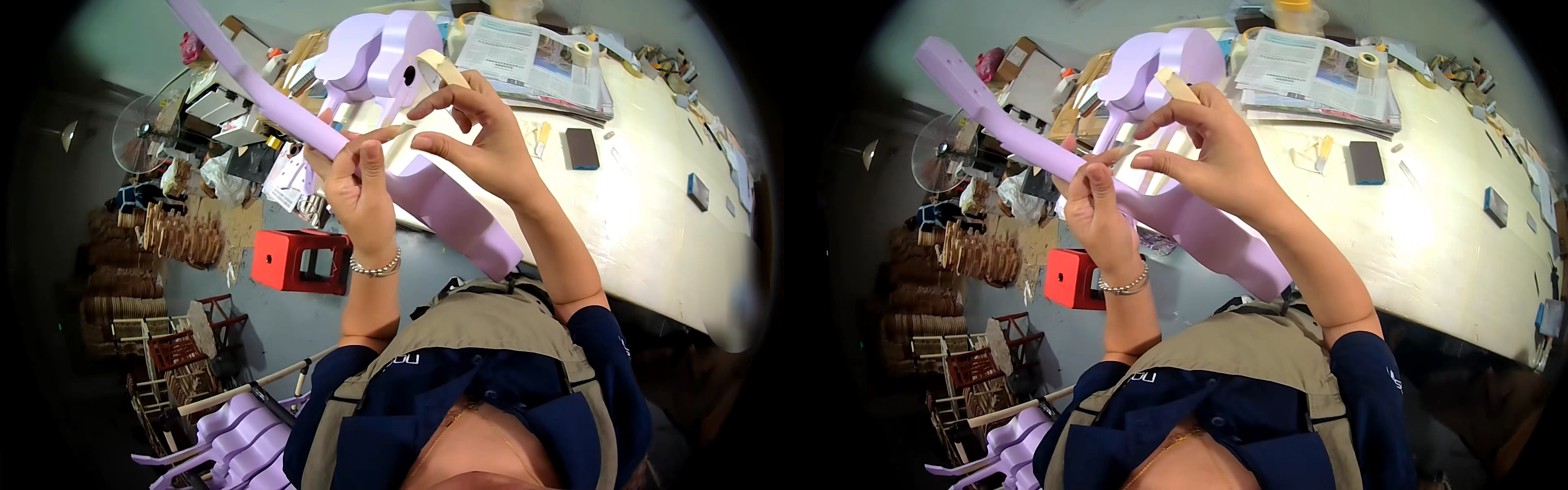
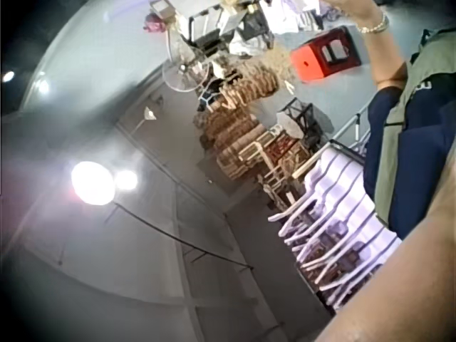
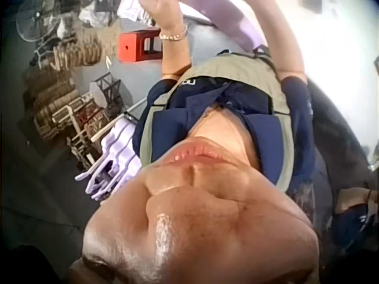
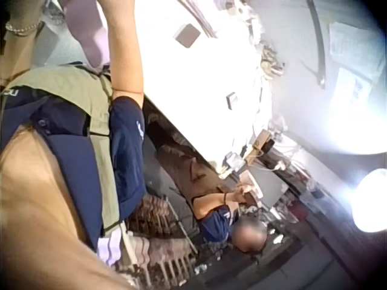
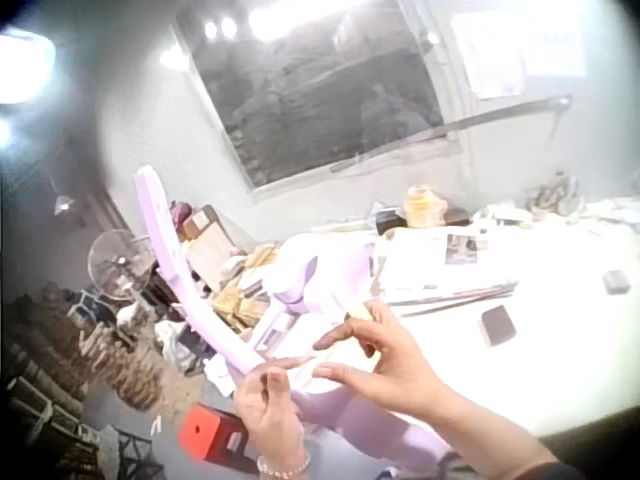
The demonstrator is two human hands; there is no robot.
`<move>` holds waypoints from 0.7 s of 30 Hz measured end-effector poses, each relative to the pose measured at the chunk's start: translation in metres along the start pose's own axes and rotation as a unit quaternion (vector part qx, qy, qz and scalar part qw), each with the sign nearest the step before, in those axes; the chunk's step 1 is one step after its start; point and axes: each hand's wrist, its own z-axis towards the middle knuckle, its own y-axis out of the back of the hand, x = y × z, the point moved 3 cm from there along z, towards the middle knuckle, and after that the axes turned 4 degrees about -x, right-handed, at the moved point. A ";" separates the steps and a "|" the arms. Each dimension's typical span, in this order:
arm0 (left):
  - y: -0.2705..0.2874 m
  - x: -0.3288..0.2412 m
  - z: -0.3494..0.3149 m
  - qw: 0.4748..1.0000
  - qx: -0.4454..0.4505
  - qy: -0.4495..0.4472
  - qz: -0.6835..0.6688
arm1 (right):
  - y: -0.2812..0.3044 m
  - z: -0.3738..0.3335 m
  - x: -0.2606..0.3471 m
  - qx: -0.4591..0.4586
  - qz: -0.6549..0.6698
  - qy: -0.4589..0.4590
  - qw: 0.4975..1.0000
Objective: The person assembles purple plastic guitar-shaped parts by hand. They pick up the components, align the neck and body, and use a sanding block to smooth the edges. The person then places the assembled units onto a metal rack.
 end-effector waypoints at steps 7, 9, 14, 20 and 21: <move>-0.003 -0.007 0.002 0.991 -0.005 -0.061 0.123 | 0.002 0.012 -0.012 -0.082 -0.001 0.043 0.996; -0.001 -0.007 0.002 0.995 -0.013 -0.050 0.089 | 0.002 0.021 -0.016 -0.045 0.034 -0.005 0.998; 0.000 -0.001 -0.002 0.997 -0.017 -0.032 0.071 | -0.030 0.051 0.026 0.035 0.101 0.060 0.992; -0.001 0.004 -0.008 1.000 -0.010 0.003 0.030 | -0.059 0.070 0.050 0.051 0.066 0.079 0.993; -0.001 0.003 -0.008 0.999 -0.009 -0.007 0.036 | -0.061 0.071 0.050 0.044 0.067 0.084 0.993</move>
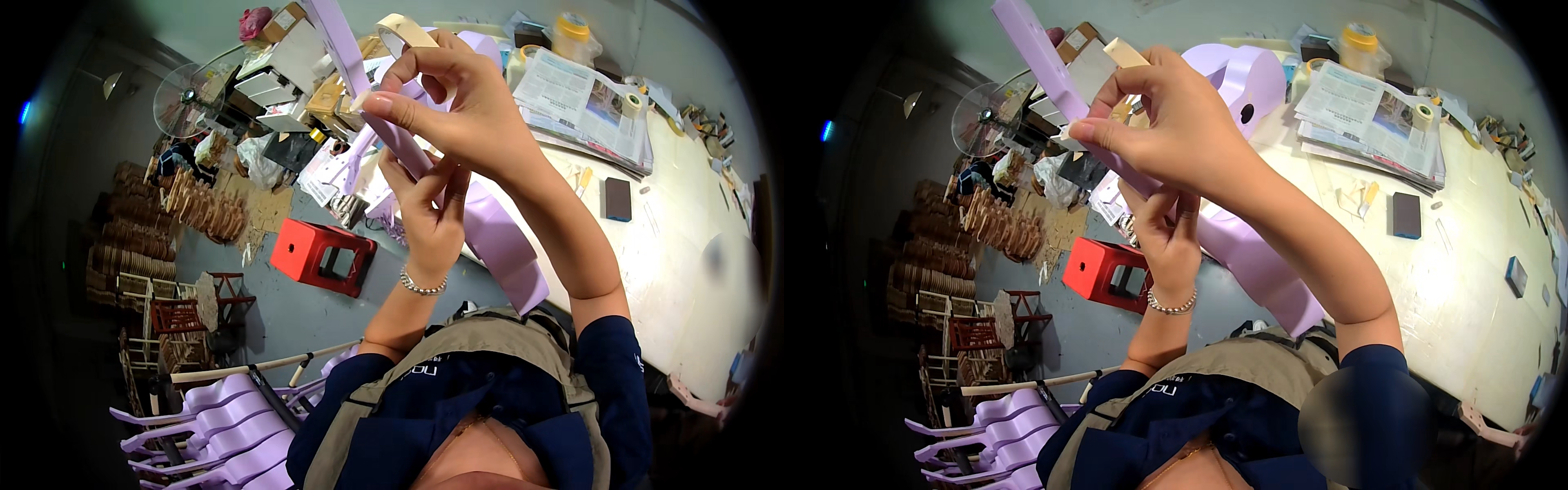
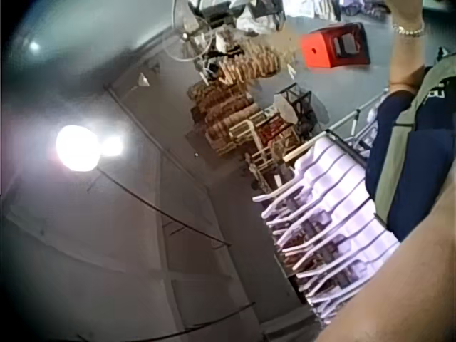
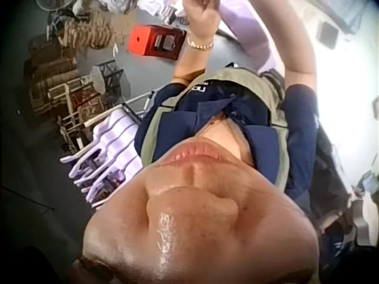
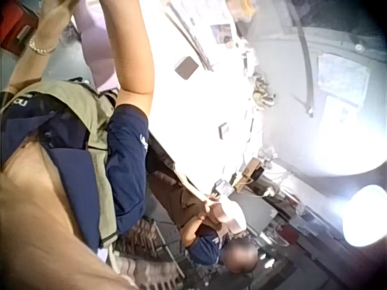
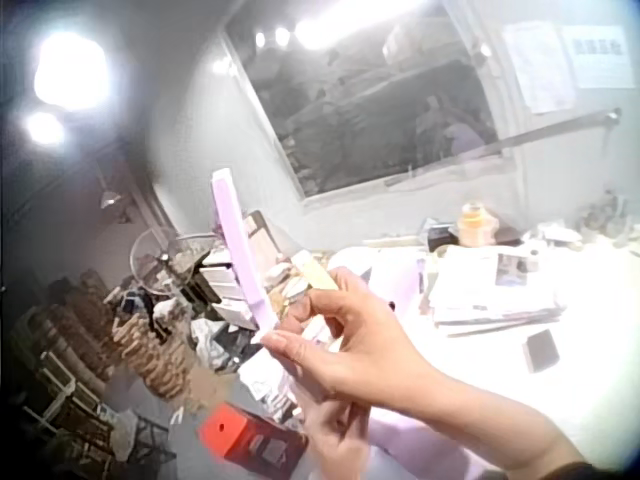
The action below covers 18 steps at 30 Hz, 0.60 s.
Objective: The person assembles purple plastic guitar-shaped parts by hand. They pick up the components, align the neck and body, and use a sanding block to smooth the edges. The person then places the assembled units onto a metal rack.
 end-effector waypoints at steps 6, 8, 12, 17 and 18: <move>-0.004 -0.003 0.000 0.999 0.006 -0.038 0.017 | -0.004 0.003 -0.009 0.006 -0.014 -0.062 0.998; -0.003 -0.004 0.002 0.998 0.014 -0.040 0.048 | -0.004 0.007 -0.010 0.011 -0.007 -0.096 0.995; -0.002 -0.006 0.008 0.991 0.037 -0.078 0.099 | 0.014 0.011 -0.033 -0.029 -0.055 -0.087 0.994; -0.001 0.008 0.014 0.986 0.034 -0.131 0.096 | 0.067 -0.040 -0.089 -0.110 -0.003 -0.083 0.990; 0.003 0.017 0.014 0.986 0.024 -0.149 0.066 | 0.079 -0.063 -0.099 -0.126 -0.016 -0.139 0.982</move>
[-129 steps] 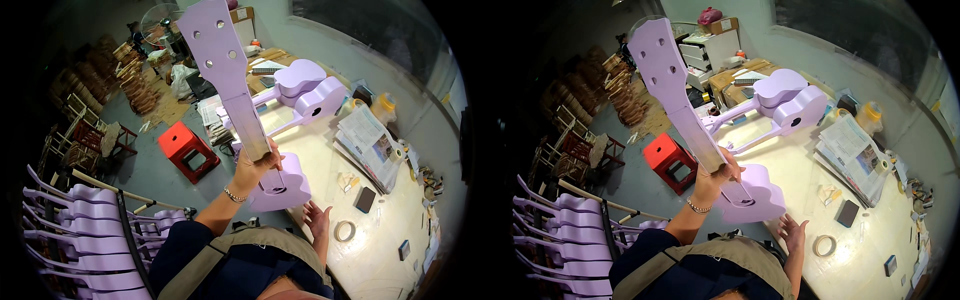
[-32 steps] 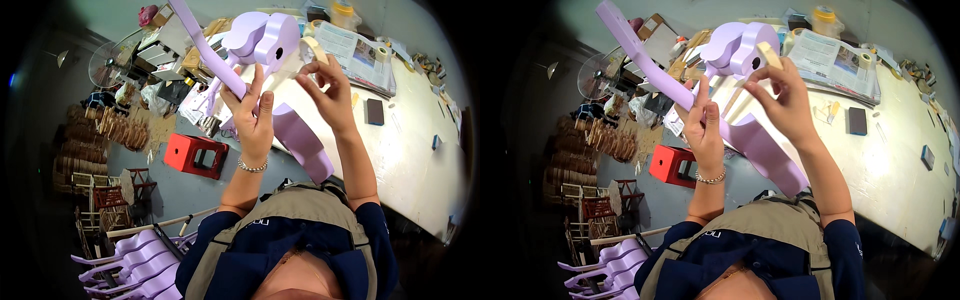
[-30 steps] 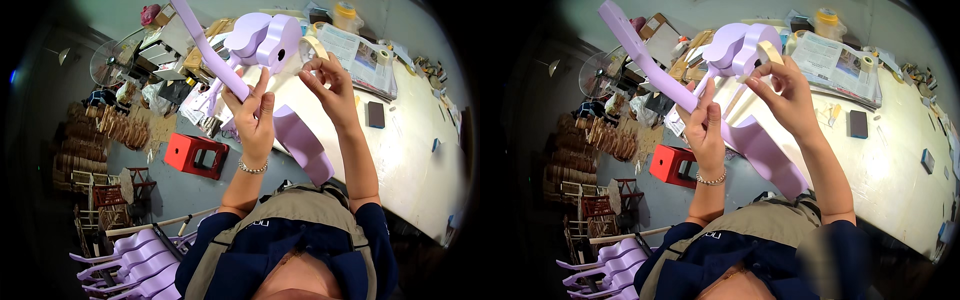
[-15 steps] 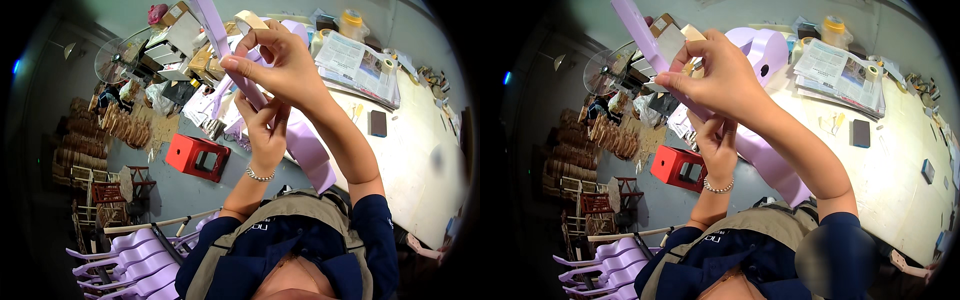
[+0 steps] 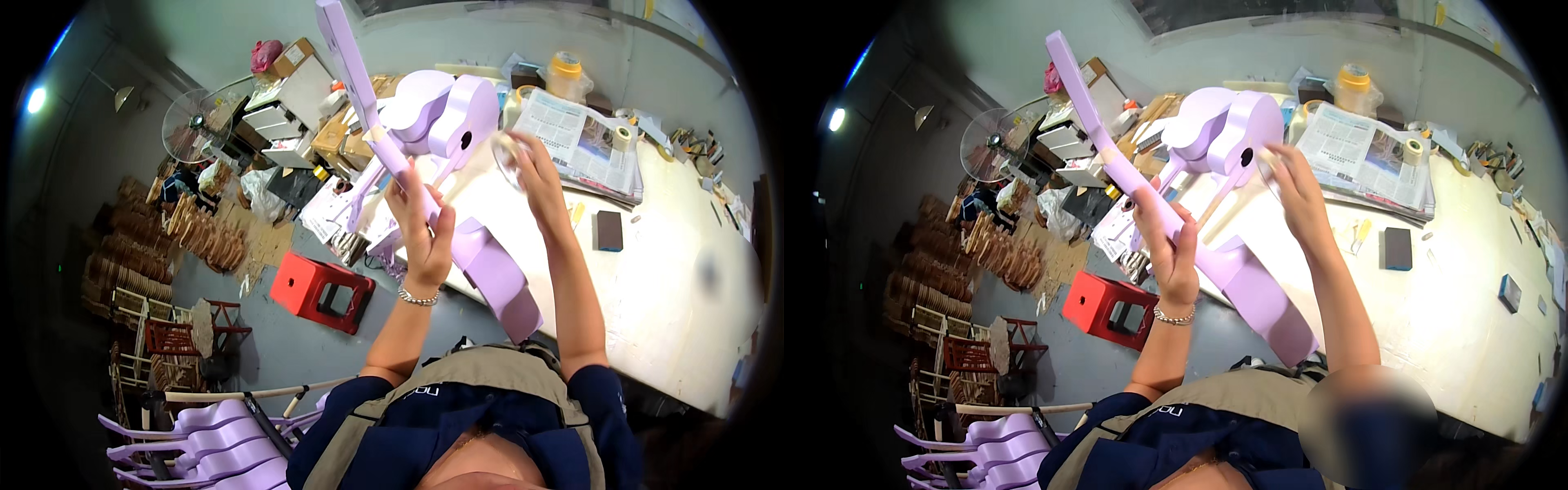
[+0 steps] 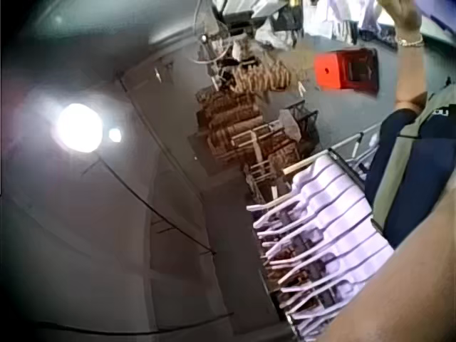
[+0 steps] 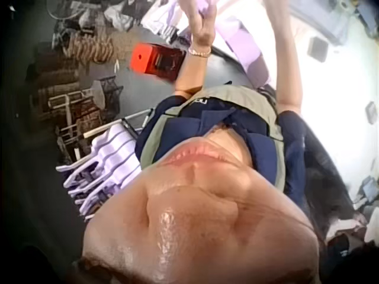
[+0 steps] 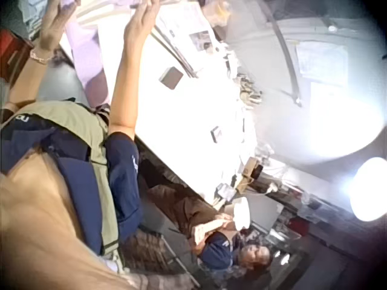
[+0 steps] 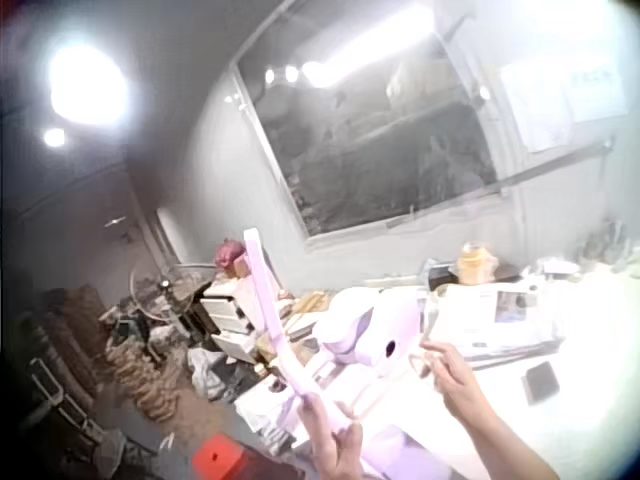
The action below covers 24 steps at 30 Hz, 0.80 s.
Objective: The person assembles purple plastic guitar-shaped parts by hand. They pick up the components, align the neck and body, and use a sanding block to smooth the edges. The person then places the assembled units onto a metal rack.
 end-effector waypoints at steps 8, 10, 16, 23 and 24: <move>-0.001 0.028 0.009 0.881 0.150 0.181 -0.410 | 0.131 -0.176 -0.111 -0.099 -0.643 -0.069 0.756; -0.007 0.019 0.013 0.905 0.156 0.153 -0.365 | 0.163 -0.207 -0.122 -0.118 -0.704 -0.009 0.700; -0.023 0.009 0.015 0.897 0.092 0.185 -0.392 | 0.204 -0.248 -0.117 -0.172 -0.721 -0.057 0.669; -0.017 0.005 0.011 0.879 0.071 0.163 -0.442 | 0.208 -0.254 -0.132 -0.191 -0.685 -0.084 0.698; -0.014 0.010 0.011 0.862 0.090 0.152 -0.475 | 0.206 -0.253 -0.134 -0.190 -0.676 -0.091 0.706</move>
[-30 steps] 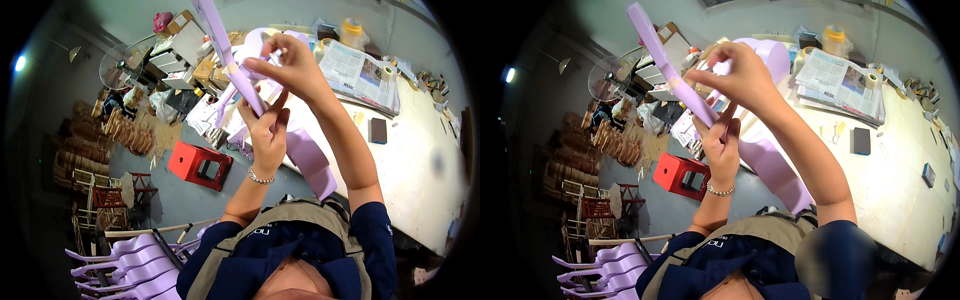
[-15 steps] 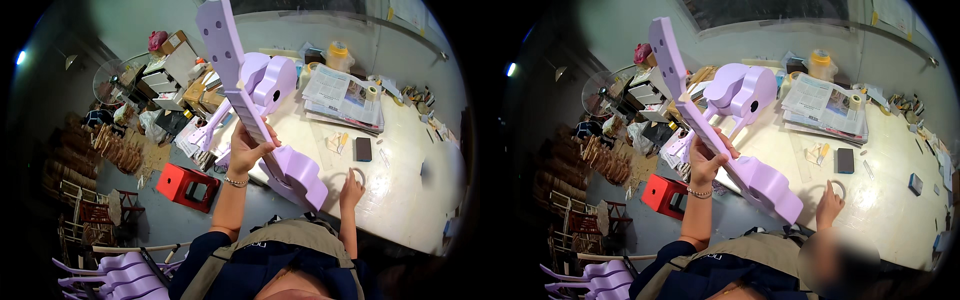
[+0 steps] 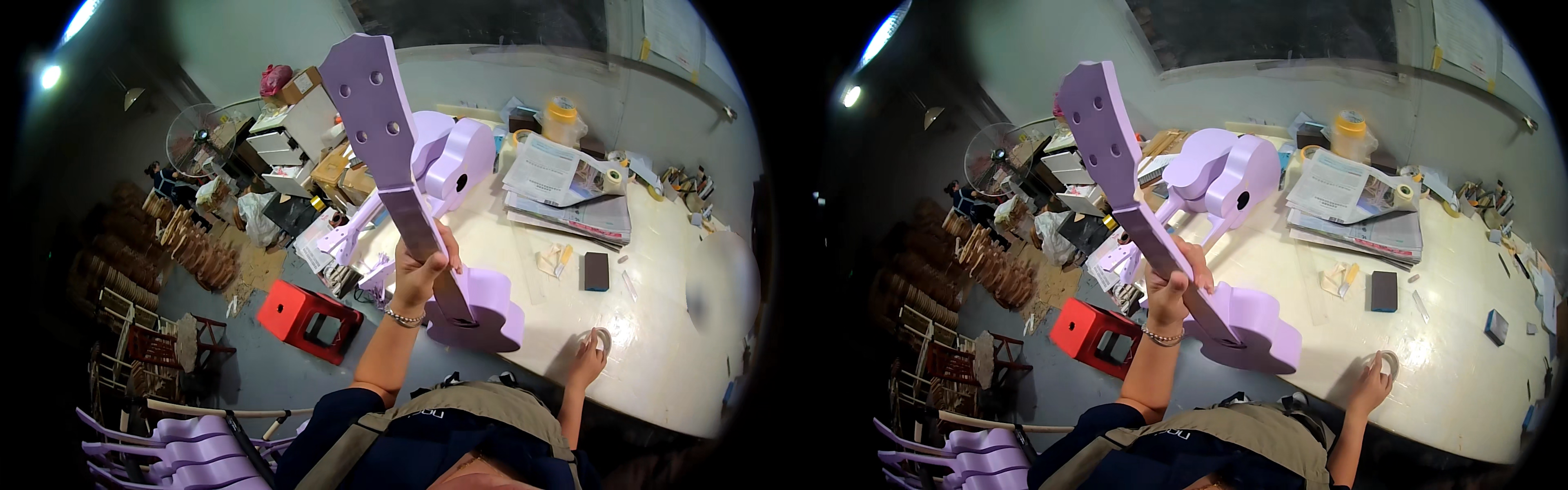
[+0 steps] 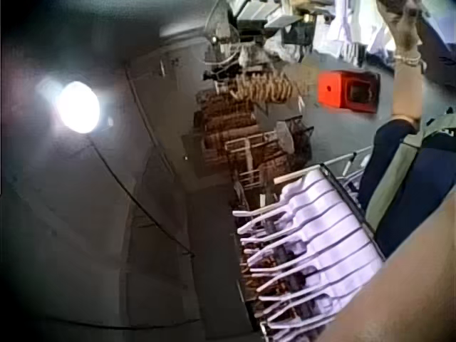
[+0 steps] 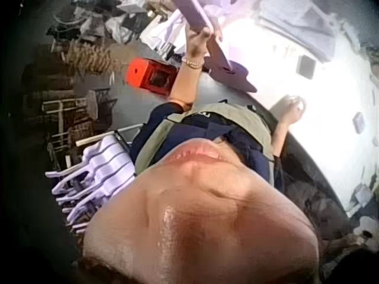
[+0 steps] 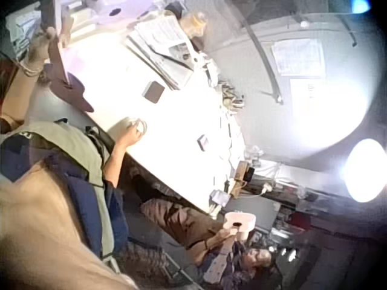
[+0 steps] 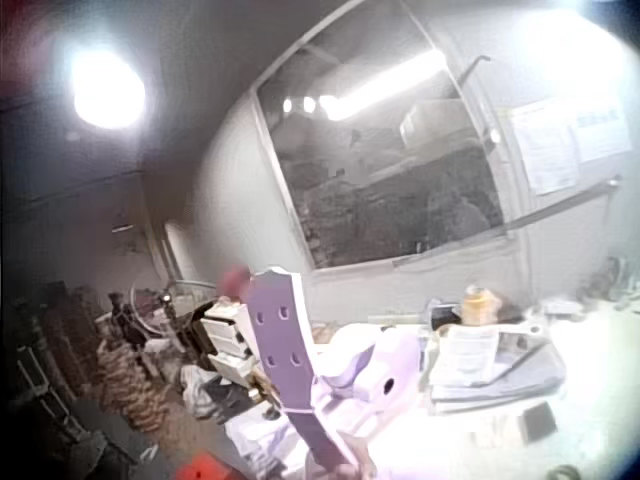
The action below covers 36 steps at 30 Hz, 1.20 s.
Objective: The person assembles purple plastic guitar-shaped parts by hand. They pick up the components, align the neck and body, and use a sanding block to smooth the edges. The person then places the assembled units onto a metal rack.
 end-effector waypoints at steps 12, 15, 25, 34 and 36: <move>0.021 -0.026 -0.010 0.997 0.074 -0.028 0.008 | -0.010 -0.006 0.009 0.017 0.004 0.053 0.998; 0.022 -0.027 -0.009 0.997 0.066 -0.027 0.004 | -0.013 -0.005 0.008 0.004 0.006 0.063 0.998; -0.005 -0.019 0.008 0.990 -0.043 -0.005 0.136 | 0.009 0.008 0.028 -0.041 -0.012 0.016 0.999; -0.025 -0.006 0.014 0.983 -0.063 -0.011 0.173 | -0.001 0.002 0.014 -0.022 -0.018 -0.005 1.000; -0.027 -0.003 0.016 0.983 -0.054 -0.007 0.175 | -0.004 -0.001 0.011 -0.020 -0.025 -0.006 0.999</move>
